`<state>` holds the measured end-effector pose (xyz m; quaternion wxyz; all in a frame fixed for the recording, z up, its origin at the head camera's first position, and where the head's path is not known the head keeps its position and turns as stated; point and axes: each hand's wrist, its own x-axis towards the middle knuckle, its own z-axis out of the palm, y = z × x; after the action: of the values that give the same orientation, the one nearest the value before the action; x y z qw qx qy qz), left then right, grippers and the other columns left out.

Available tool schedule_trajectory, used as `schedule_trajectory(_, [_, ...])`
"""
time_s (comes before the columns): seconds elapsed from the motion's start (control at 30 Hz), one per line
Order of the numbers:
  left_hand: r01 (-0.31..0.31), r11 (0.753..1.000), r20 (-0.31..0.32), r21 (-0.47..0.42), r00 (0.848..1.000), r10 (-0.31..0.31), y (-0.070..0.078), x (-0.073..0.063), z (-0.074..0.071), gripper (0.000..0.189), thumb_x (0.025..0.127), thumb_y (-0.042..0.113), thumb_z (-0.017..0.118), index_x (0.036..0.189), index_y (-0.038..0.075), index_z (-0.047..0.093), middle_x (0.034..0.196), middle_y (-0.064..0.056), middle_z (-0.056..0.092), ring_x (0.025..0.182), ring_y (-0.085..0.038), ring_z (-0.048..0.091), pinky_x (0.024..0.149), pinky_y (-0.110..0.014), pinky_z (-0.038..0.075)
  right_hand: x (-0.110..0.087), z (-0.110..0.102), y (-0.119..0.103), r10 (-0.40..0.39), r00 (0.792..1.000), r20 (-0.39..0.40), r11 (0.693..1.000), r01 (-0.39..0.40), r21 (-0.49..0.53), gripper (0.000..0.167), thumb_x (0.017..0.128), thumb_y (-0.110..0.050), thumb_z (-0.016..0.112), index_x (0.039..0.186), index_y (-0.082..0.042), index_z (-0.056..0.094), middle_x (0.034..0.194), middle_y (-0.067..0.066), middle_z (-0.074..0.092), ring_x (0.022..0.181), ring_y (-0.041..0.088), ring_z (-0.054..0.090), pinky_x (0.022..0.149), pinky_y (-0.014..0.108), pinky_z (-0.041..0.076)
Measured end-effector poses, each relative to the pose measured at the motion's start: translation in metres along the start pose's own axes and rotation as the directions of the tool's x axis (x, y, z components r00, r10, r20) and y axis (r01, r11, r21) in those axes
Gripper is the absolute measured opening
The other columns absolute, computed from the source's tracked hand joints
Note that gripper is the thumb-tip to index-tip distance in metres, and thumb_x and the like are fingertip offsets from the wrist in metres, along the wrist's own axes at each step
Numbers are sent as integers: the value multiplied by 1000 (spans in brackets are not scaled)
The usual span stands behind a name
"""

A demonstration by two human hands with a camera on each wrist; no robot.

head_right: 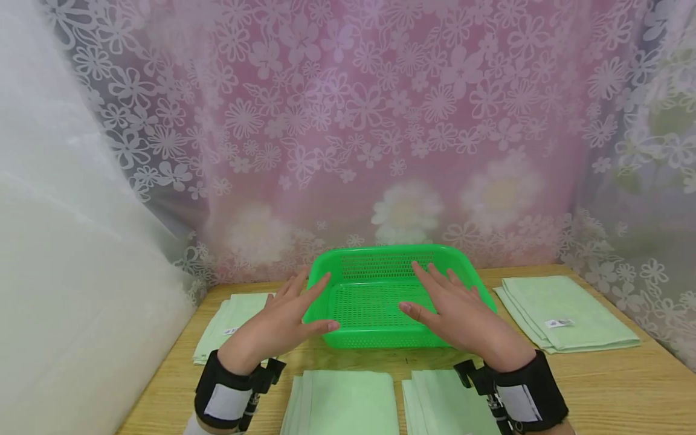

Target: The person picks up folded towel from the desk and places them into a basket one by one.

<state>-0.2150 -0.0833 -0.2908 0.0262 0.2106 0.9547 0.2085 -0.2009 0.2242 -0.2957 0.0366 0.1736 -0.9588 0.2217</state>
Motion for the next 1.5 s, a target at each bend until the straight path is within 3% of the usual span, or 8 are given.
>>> schedule_trajectory(0.33, [5, 1000, -13, -6, 1000, -5, -5, -5, -4, 85, 93, 57, 62, 161, 32, 18, 168, -14, -2, 153, -40, 2, 113, -74, 9, 2, 4, -8, -2, 1000, -5, 1000, 2, -4, 87, 96, -64, 49, 162, -19, 15, 163, 26, 17, 145, 58, 12, 105, 78, 17])
schedule_trajectory(0.63, [28, 999, -42, -19, 999, -29, -22, -13, -14, 88, 91, 58, 64, 161, 33, 16, 168, -9, -4, 152, -43, 4, 111, -76, 6, 9, 20, -30, -50, 999, -17, 999, 50, -16, 83, 98, -62, 48, 161, -16, 20, 161, 25, 23, 145, 56, 17, 107, 75, 22])
schedule_trajectory(0.8, [59, 997, -47, -41, 997, -60, -39, -23, -22, 87, 92, 55, 65, 161, 32, 17, 168, -13, 1, 152, -43, 3, 110, -77, 4, 13, 28, -47, -69, 998, 0, 998, 69, 8, 83, 98, -64, 47, 161, -18, 20, 162, 22, 23, 146, 53, 16, 108, 76, 19])
schedule_trajectory(1.0, [102, 995, -62, -2, 993, -102, -63, -37, -31, 85, 93, 55, 63, 161, 26, 20, 166, -22, 5, 149, -52, 8, 106, -81, 6, 23, 44, -69, -92, 995, 47, 995, 90, 47, 84, 97, -65, 47, 161, -18, 21, 163, 21, 21, 148, 51, 15, 109, 75, 18])
schedule_trajectory(1.17, [101, 995, -100, 20, 990, -98, -82, -50, -45, 88, 94, 57, 61, 162, 20, 19, 165, -25, 3, 147, -55, 7, 106, -80, 12, 31, 57, -98, -114, 991, 66, 991, 109, 83, 80, 98, -60, 51, 161, -22, 21, 164, 17, 20, 150, 48, 12, 111, 74, 13])
schedule_trajectory(1.27, [106, 994, -119, 27, 988, -102, -89, -57, -53, 90, 93, 60, 59, 162, 19, 18, 164, -27, 2, 146, -58, 6, 106, -80, 12, 35, 64, -118, -132, 988, 76, 988, 124, 93, 80, 97, -61, 52, 161, -25, 20, 165, 13, 18, 151, 44, 10, 114, 72, 11])
schedule_trajectory(1.5, [141, 990, -96, 15, 986, -139, -98, -65, -61, 91, 92, 63, 58, 162, 26, 12, 165, -25, -7, 146, -58, 1, 102, -83, 6, 35, 76, -151, -148, 979, 137, 986, 136, 95, 81, 95, -67, 46, 161, -29, 19, 167, 6, 14, 152, 40, 4, 115, 72, 9])
